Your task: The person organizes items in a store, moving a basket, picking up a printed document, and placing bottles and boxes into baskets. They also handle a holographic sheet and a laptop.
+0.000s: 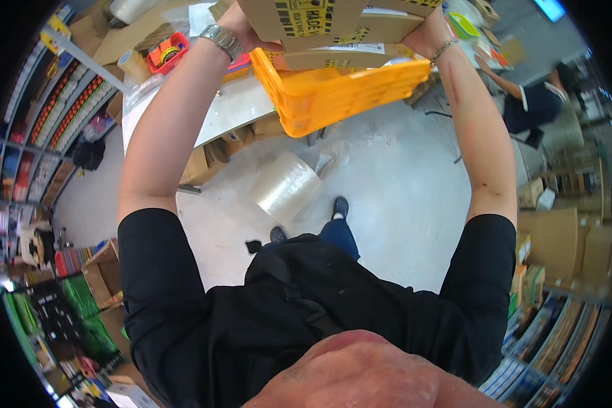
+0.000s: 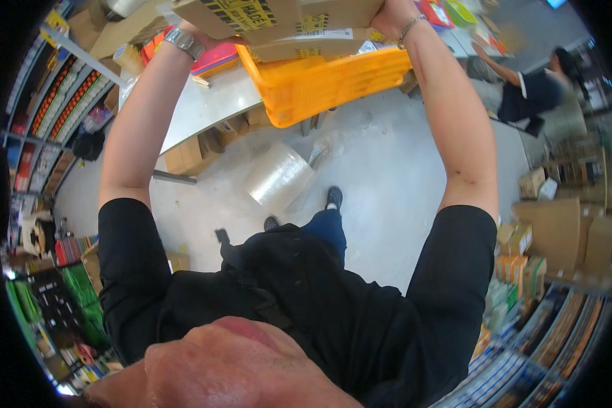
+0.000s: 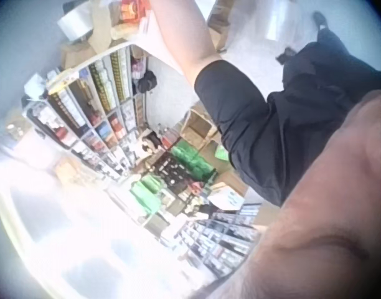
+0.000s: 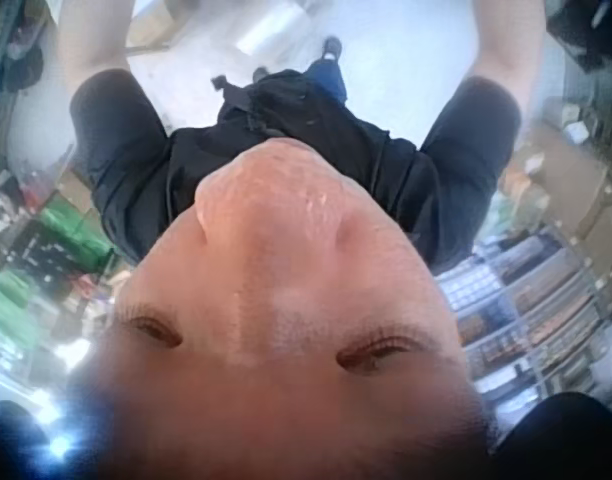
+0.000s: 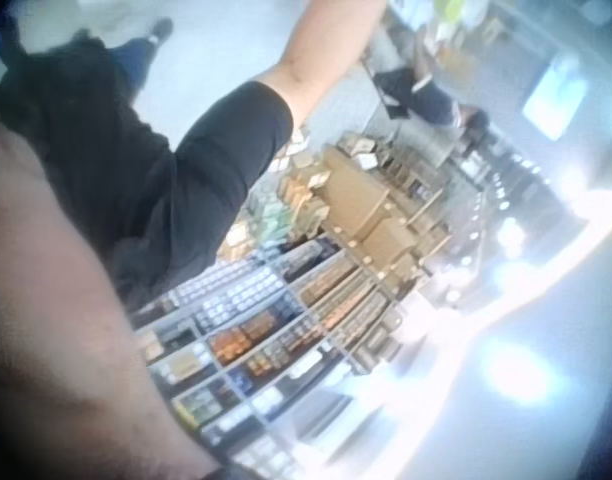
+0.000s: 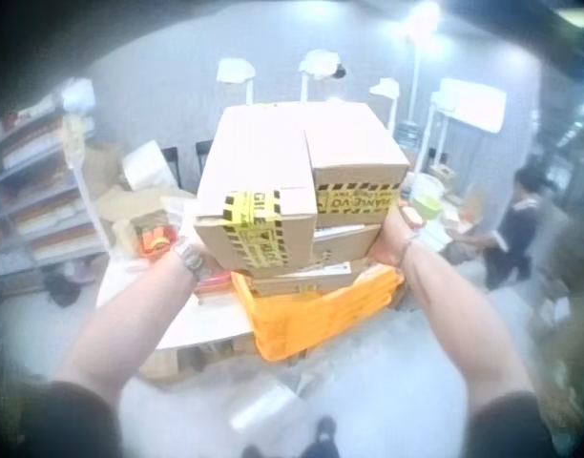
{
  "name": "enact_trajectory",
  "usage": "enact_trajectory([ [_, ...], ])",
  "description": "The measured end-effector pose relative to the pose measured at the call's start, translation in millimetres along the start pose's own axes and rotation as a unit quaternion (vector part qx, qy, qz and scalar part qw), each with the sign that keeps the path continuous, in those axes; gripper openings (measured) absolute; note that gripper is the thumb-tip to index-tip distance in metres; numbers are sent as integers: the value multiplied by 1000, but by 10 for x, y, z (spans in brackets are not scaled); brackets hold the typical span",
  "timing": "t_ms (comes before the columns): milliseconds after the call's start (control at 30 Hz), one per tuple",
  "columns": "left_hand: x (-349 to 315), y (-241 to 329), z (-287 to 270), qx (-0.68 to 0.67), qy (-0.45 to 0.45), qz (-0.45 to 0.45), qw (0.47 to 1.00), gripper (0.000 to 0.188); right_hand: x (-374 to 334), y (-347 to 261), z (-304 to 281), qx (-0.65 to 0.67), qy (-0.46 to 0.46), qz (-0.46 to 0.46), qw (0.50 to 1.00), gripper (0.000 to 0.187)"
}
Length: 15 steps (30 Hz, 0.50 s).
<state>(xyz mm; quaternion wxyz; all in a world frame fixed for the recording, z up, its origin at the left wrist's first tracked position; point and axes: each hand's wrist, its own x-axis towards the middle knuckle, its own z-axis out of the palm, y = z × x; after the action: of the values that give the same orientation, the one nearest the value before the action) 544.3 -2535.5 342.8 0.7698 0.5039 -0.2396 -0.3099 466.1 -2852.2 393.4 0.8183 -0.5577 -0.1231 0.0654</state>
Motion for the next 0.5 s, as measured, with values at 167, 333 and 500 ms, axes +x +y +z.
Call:
enact_trajectory([
  [167, 478, -442, -489, -54, 10, -12, 998, 59, 663, 647, -748, 57, 60, 137, 987, 63],
  [333, 324, -1073, -90, -185, 188, -28, 964, 53, 771, 1227, -1167, 50, -1, 231, 972, 73],
  [500, 250, -1316, -15, -127, 423, -48, 896, 48, 942, 1512, -1551, -35, -147, 368, 918, 82],
])
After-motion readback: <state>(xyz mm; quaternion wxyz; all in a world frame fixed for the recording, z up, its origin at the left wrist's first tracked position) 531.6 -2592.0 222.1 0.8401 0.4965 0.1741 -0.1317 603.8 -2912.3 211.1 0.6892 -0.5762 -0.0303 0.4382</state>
